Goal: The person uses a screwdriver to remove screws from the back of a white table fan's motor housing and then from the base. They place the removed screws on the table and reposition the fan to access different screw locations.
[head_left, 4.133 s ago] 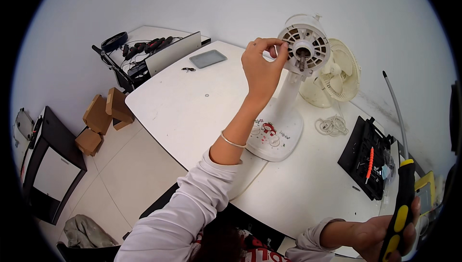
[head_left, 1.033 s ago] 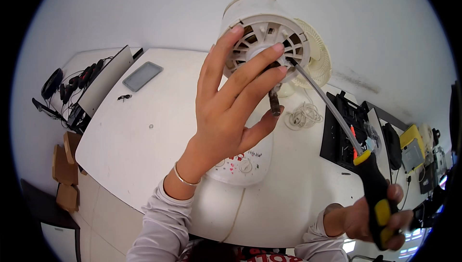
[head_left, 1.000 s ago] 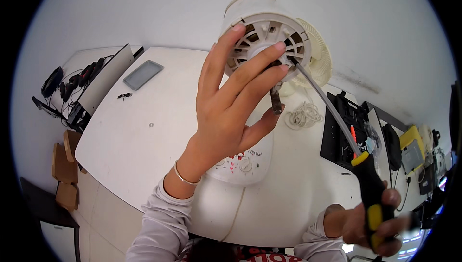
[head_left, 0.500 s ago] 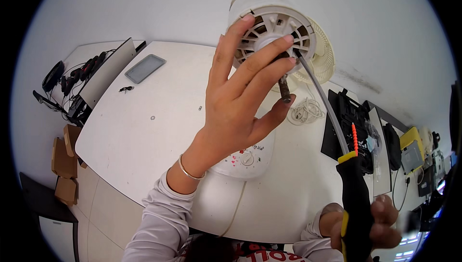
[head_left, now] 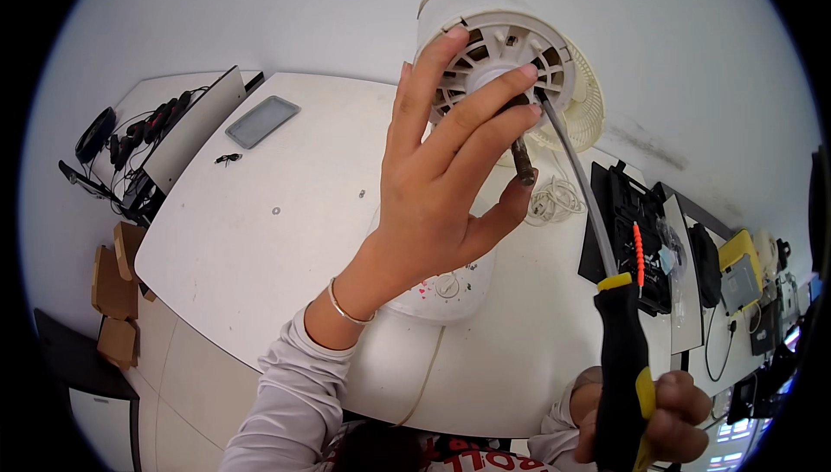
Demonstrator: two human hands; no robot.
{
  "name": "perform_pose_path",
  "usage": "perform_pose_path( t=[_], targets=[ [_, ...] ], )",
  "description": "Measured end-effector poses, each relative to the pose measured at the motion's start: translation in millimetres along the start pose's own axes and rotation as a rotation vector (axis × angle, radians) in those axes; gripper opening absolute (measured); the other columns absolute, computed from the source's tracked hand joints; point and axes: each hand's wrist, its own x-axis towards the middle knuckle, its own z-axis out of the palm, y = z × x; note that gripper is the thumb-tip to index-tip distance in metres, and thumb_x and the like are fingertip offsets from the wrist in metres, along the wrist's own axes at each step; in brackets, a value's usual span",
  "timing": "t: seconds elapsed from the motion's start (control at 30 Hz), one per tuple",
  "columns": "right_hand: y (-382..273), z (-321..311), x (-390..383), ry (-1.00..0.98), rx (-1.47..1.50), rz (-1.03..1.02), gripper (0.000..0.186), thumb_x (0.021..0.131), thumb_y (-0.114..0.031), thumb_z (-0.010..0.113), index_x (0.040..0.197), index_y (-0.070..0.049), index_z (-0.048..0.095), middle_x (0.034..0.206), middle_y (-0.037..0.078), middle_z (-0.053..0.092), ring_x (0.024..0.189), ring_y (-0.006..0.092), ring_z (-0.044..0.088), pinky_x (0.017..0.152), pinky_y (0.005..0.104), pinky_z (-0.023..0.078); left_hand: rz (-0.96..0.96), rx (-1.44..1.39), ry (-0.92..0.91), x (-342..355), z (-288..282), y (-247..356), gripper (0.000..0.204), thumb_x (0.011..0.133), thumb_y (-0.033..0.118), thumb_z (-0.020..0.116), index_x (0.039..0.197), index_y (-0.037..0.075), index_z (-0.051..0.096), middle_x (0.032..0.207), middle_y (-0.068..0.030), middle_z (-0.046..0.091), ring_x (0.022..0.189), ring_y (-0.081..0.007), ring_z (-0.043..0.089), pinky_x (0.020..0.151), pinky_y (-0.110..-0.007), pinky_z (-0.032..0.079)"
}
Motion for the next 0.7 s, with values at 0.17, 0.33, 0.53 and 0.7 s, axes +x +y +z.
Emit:
perform_pose_path(
  t=[0.17,0.33,0.53,0.7],
  targets=[
    [9,3,-7,-0.062,-0.050,-0.148,0.045,0.081,-0.029,0.065,0.118,-0.017,0.041,0.104,0.000,0.043,0.116,0.0189,0.039,0.096,0.0382,0.041,0.002,0.002,0.010,-1,1,-1,0.038,0.065,0.003,0.060,0.103,0.007,0.061,0.119,-0.0081,0.058,0.125,-0.0432,0.035,0.101,-0.052,0.031],
    [18,29,11,0.224,0.000,-0.190,0.038,0.082,-0.020,0.066,0.114,-0.019,0.044,0.103,0.012,0.046,0.105,0.0332,0.047,0.081,0.0433,0.046,-0.003,0.000,0.017,-1,3,-2,0.038,0.065,0.004,0.060,0.103,0.006,0.060,0.119,-0.0087,0.058,0.125,-0.0434,0.035,0.101,-0.052,0.032],
    [27,24,5,0.264,-0.090,-0.407,0.046,0.082,-0.017,0.064,0.122,-0.027,0.042,0.109,0.011,0.041,0.091,0.0210,0.053,0.070,0.0240,0.052,0.002,0.042,0.010,-2,-2,-3,0.038,0.062,0.005,0.062,0.100,0.007,0.061,0.117,-0.0088,0.059,0.122,-0.0431,0.038,0.100,-0.051,0.033],
    [33,14,10,0.104,0.086,-0.485,0.044,0.081,-0.006,0.053,0.120,-0.013,0.035,0.105,0.015,0.044,0.109,0.0388,0.050,0.099,0.0523,0.041,-0.004,-0.025,0.157,-6,9,2,0.034,0.062,0.011,0.066,0.095,0.007,0.057,0.118,-0.0057,0.052,0.124,-0.0399,0.035,0.091,-0.065,0.032]
  ],
)
